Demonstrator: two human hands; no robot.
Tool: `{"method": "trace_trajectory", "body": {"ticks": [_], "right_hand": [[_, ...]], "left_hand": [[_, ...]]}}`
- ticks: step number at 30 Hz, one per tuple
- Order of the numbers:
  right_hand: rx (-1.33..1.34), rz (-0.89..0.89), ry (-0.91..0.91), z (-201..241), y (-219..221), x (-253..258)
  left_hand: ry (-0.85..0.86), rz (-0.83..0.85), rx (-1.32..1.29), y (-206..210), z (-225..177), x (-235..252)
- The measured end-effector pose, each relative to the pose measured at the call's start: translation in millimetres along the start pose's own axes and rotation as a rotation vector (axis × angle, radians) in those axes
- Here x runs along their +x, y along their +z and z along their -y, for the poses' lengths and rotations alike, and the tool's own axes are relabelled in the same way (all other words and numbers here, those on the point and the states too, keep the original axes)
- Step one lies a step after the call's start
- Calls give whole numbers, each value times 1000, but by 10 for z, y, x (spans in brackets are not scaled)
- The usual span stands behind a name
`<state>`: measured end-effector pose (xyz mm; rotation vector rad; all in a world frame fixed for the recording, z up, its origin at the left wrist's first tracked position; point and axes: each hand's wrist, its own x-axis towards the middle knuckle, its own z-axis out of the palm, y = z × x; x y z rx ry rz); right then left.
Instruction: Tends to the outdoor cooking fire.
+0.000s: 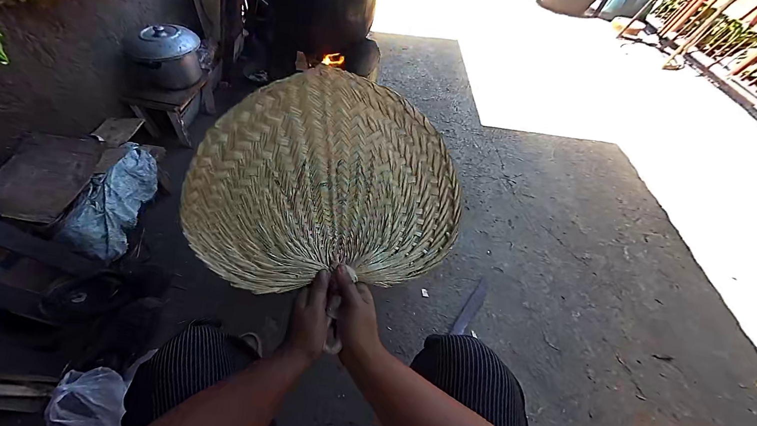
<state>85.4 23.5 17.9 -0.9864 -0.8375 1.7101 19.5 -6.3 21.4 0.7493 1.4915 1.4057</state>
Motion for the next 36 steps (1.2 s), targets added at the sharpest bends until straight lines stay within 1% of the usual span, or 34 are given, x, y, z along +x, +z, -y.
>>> {"method": "trace_trajectory", "body": {"ticks": [2, 3, 4, 7, 8, 9, 10, 11, 12, 13, 14, 16, 17, 18, 19, 21, 22, 23, 25, 29, 32, 36], "right_hand": [[6, -113, 184, -63, -5, 55], [3, -145, 215, -75, 0, 50], [6, -144, 184, -63, 12, 22], [39, -27, -39, 12, 26, -32], [48, -10, -52, 19, 22, -30], [51, -31, -11, 6, 20, -18], [49, -80, 73, -25, 16, 7], [41, -133, 163, -55, 13, 38], [34, -162, 215, -79, 11, 53], [26, -162, 208, -83, 17, 42], [23, -130, 143, -60, 28, 13], [13, -9, -47, 17, 29, -37], [3, 30, -102, 40, 22, -40], [3, 30, -89, 35, 17, -28], [11, -7, -6, 2, 11, -2], [39, -121, 234, -85, -6, 73], [50, -164, 308, -114, -5, 92], [59, -179, 342, -116, -4, 94], [73, -172, 336, -78, 14, 93], [68, -98, 238, -63, -1, 64], [80, -93, 227, -55, 14, 36], [105, -97, 235, -27, 47, -8]], "left_hand": [[-232, 12, 45, 1, 30, 68], [-266, 13, 65, 1, 52, 77], [-230, 6, 70, 1, 61, 61], [28, 11, 7, -1, 10, 10], [37, 25, -37, 0, -10, 8], [-25, 35, -78, 1, -4, 24], [-133, 29, -100, 8, 15, 51], [-239, 19, -93, 12, 43, 87], [-297, 18, -75, 4, 73, 107], [-288, 9, -58, 3, 89, 96], [-212, -12, -51, 11, 90, 66], [23, -9, -75, 9, 33, 2], [97, 10, -80, 2, 4, -9], [86, 26, -80, -8, -7, -2], [-7, 31, -76, -15, 4, 16], [-270, 0, -41, -1, 58, 87], [-349, -2, -25, -4, 89, 109], [-379, -8, -17, 4, 101, 112], [-360, -8, -45, 13, 80, 102], [-306, 18, -165, 8, 25, 58], [-321, 20, -243, -5, 17, 53], [-347, 16, -269, -33, -1, 46]]}}
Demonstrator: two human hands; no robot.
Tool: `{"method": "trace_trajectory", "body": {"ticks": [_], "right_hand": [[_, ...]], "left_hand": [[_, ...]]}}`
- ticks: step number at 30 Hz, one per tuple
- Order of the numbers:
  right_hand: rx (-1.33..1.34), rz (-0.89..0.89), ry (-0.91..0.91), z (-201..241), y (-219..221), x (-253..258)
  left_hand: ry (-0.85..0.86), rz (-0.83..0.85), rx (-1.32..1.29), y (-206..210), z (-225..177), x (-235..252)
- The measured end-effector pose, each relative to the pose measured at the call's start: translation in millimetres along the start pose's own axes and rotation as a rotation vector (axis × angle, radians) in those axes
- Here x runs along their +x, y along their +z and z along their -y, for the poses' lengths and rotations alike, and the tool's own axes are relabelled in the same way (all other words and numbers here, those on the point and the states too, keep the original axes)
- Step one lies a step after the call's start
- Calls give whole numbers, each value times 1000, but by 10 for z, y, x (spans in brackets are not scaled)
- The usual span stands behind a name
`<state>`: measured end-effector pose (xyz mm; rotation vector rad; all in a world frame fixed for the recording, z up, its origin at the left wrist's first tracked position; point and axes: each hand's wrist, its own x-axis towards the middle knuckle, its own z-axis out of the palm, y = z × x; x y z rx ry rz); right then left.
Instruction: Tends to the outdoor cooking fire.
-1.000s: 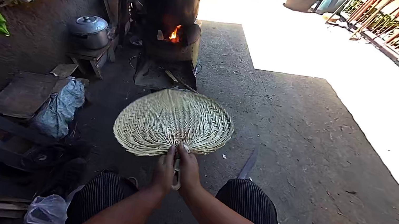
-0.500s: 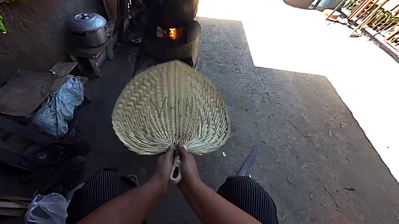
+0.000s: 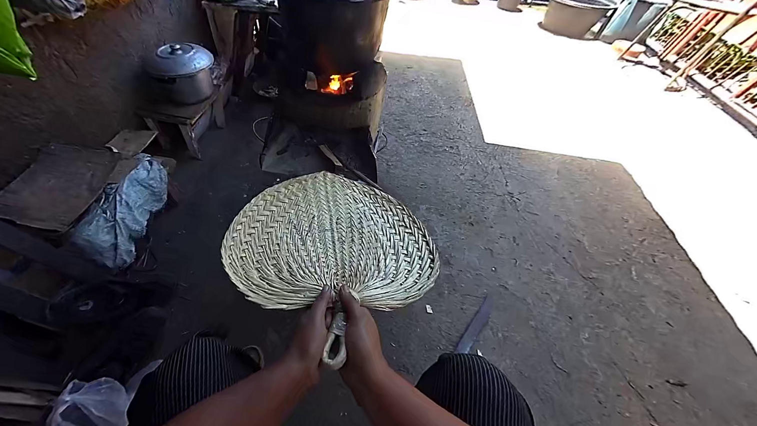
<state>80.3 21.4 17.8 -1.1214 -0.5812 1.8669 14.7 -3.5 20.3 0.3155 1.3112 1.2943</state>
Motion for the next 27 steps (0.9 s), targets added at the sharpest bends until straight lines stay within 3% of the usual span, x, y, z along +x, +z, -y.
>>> {"method": "trace_trajectory", "body": {"ticks": [27], "right_hand": [[3, 20, -13, -5, -4, -27]], "left_hand": [[2, -12, -41, 36, -41, -41]]}}
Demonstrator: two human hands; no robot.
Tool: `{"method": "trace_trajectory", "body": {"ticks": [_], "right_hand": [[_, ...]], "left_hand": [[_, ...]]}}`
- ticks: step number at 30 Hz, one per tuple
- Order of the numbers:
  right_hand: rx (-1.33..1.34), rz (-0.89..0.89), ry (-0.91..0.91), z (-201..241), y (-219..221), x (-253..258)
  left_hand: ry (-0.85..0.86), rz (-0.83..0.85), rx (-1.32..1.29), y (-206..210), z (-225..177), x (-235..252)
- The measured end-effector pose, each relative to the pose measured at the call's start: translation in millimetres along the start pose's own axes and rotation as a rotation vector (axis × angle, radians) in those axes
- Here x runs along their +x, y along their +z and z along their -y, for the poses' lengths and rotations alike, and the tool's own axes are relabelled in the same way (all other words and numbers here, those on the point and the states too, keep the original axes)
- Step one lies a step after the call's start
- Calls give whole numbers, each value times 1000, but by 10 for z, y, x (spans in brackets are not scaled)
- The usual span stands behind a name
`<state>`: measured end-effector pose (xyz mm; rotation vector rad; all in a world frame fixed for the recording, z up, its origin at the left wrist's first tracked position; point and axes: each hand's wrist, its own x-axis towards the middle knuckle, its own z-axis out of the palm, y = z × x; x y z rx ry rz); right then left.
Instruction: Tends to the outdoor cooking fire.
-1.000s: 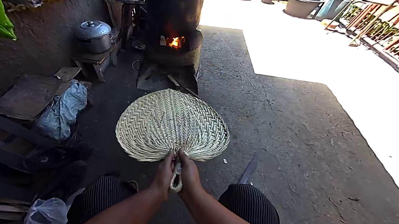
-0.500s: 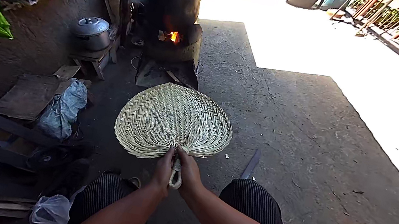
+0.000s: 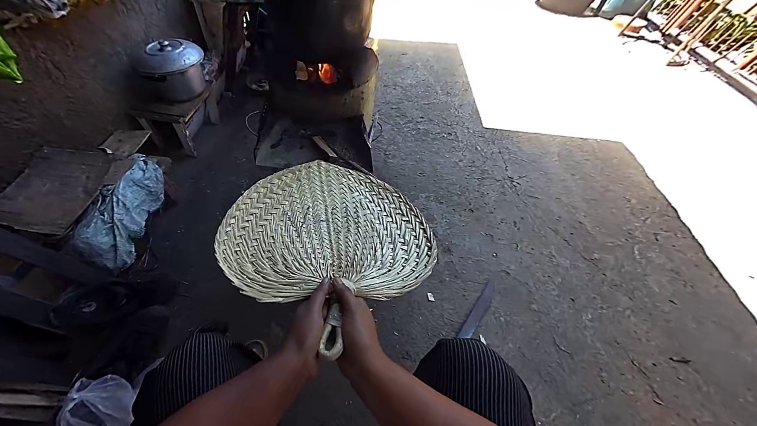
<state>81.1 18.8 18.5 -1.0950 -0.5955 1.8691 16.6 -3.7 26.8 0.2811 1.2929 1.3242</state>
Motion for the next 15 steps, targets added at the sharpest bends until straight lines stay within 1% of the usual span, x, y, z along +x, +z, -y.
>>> {"method": "trace_trajectory", "body": {"ticks": [15], "right_hand": [[-16, 3, -2, 11, 0, -6]], "left_hand": [[-10, -10, -7, 11, -11, 0]]}}
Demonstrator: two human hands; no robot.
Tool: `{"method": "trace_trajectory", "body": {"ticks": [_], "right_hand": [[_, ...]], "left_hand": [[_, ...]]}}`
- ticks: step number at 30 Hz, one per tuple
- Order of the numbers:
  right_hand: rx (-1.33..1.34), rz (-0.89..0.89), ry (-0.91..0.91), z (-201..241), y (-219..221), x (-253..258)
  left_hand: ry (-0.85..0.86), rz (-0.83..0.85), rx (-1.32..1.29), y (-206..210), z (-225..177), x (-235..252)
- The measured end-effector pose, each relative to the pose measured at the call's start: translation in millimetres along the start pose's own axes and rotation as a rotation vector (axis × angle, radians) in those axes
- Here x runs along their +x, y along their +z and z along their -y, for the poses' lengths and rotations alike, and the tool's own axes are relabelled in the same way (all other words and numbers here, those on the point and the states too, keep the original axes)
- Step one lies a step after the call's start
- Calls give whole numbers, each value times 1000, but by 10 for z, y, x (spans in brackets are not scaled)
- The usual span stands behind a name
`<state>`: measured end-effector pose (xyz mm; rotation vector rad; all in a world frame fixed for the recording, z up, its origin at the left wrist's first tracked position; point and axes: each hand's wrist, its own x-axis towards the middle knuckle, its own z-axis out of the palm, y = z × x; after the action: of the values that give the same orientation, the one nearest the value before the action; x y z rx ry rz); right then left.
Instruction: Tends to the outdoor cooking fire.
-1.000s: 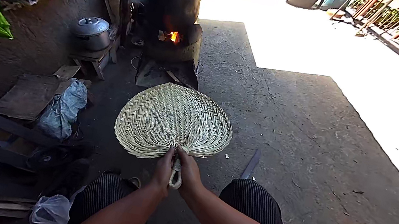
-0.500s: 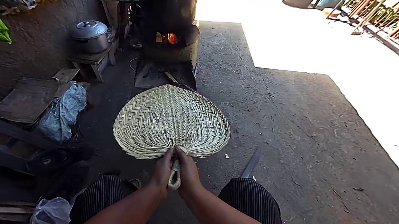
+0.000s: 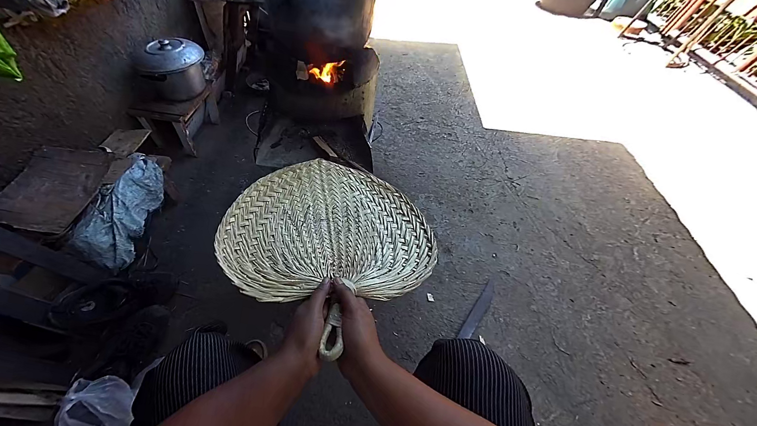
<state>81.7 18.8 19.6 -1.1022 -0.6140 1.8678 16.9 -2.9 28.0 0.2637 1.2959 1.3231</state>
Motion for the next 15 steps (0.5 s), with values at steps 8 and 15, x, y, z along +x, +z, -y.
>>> {"method": "trace_trajectory", "body": {"ticks": [8, 15], "right_hand": [[-1, -8, -3, 0, 6, -4], [1, -10, 0, -2, 6, 4]], "left_hand": [[-3, -7, -9, 0, 7, 15], [-2, -11, -14, 2, 2, 6]]}}
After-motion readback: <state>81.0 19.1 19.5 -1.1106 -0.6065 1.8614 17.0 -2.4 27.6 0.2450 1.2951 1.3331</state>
